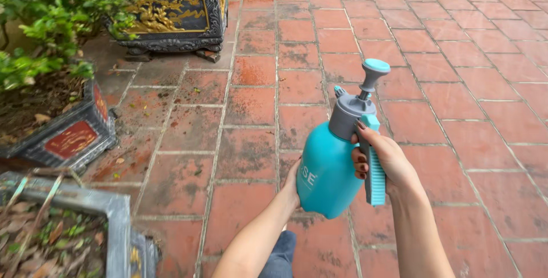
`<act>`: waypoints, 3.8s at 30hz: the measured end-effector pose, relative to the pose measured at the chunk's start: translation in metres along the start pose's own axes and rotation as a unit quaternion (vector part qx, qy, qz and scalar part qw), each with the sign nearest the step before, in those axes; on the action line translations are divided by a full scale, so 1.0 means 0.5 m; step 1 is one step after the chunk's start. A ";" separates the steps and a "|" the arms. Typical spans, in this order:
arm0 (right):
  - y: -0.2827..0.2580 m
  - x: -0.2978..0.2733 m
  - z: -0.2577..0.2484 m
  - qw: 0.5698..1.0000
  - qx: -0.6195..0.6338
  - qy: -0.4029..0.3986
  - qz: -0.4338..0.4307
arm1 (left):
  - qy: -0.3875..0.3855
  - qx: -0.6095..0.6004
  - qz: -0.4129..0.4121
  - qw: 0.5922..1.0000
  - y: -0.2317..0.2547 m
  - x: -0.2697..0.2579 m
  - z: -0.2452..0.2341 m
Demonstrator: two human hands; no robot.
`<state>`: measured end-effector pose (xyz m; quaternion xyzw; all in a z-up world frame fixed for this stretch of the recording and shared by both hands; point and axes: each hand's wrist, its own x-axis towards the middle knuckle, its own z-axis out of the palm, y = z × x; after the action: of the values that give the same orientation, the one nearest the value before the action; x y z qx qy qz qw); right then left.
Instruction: The person uses a pump spray bottle to water various potted plants and flower beds in an outdoor garden area.
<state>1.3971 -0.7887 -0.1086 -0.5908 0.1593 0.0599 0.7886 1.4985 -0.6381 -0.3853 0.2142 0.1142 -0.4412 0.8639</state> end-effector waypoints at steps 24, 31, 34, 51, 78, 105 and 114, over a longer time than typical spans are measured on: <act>-0.461 1.185 -0.458 0.992 0.108 0.056 0.039 | 0.132 0.003 -0.016 0.991 0.650 1.182 0.261; -0.657 1.549 -0.567 0.990 0.125 0.045 0.049 | 0.161 -0.003 0.042 0.986 0.880 1.499 0.371; -0.717 1.722 -0.613 0.992 0.107 0.028 0.061 | 0.145 -0.002 0.064 0.987 0.984 1.652 0.392; -1.134 2.701 -0.844 0.994 0.079 0.023 0.070 | 0.175 0.007 0.105 0.979 1.575 2.510 0.626; -1.738 4.226 -1.284 0.985 0.142 0.036 0.088 | 0.235 0.041 0.100 0.966 2.466 3.928 0.958; -2.401 5.524 -2.220 0.972 0.197 0.087 0.097 | 0.159 0.065 -0.010 0.985 2.870 5.647 1.499; -2.574 5.928 -2.479 0.986 0.138 -0.009 0.096 | 0.154 -0.013 0.081 0.985 2.942 6.032 1.601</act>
<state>4.3296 -2.6244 -0.1996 -0.4580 0.2154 0.1182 0.8543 4.4615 -2.4038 -0.4480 0.2769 0.2340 -0.3300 0.8716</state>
